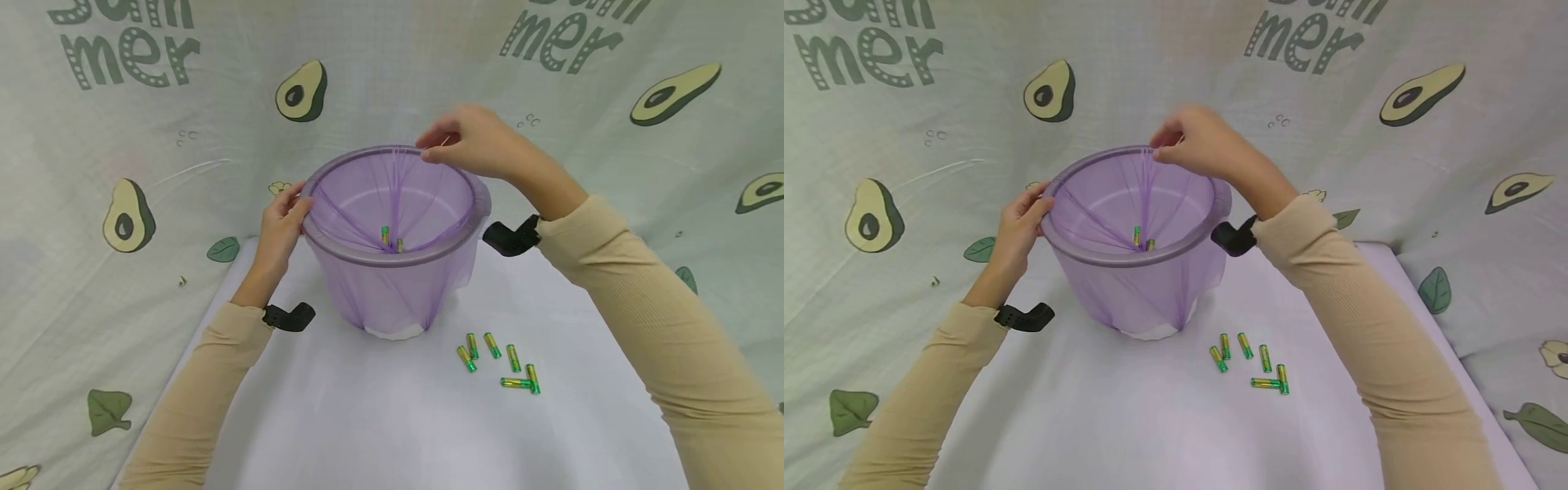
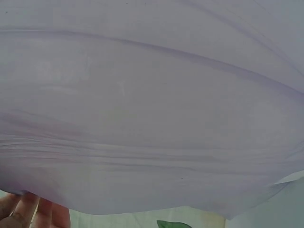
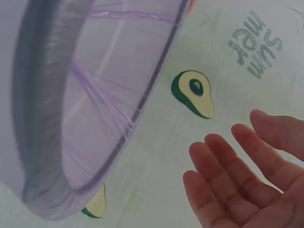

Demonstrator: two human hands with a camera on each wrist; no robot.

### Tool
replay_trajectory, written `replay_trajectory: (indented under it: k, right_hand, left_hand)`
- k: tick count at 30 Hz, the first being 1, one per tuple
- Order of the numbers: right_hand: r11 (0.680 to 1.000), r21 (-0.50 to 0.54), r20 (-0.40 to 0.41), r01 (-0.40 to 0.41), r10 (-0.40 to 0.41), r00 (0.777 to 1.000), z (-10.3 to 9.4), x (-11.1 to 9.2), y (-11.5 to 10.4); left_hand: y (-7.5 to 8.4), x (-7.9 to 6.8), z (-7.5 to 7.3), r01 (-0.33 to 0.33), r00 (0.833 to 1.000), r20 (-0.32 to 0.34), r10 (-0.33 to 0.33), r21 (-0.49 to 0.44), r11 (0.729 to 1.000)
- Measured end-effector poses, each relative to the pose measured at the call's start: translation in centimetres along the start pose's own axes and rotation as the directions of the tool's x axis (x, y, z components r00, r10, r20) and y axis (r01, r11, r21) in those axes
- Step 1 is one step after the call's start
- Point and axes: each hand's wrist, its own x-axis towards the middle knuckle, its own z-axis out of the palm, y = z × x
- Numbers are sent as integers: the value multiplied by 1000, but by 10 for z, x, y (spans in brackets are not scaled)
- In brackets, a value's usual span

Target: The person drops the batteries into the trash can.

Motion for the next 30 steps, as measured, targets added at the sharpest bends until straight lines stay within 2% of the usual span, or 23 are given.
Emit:
replay_trajectory:
  k: [8, 13, 15, 20, 30]
  right_hand:
    - [999, 20, -97, 27, -25, 995, 2, -57, 34]
    - [999, 30, -117, -38, 41, 992, 16, -93, 62]
    - [996, 32, -107, -81, 84, 991, 24, -106, 74]
    - [995, 23, -62, -102, 103, 993, 49, -126, 109]
    - [980, 65, 39, -189, 187, 982, 109, -157, 162]
  left_hand:
    - [2, -1, -1, 8, 1000, 7, -8, -4, 1000]
    - [2, -1, -1, 16, 1000, 11, -16, -4, 1000]
    - [3, -1, -1, 22, 1000, 11, -22, -2, 1000]
    - [6, 0, -2, 12, 1000, 12, -12, 7, 1000]
    - [2, -5, -3, 14, 999, 38, -17, 60, 998]
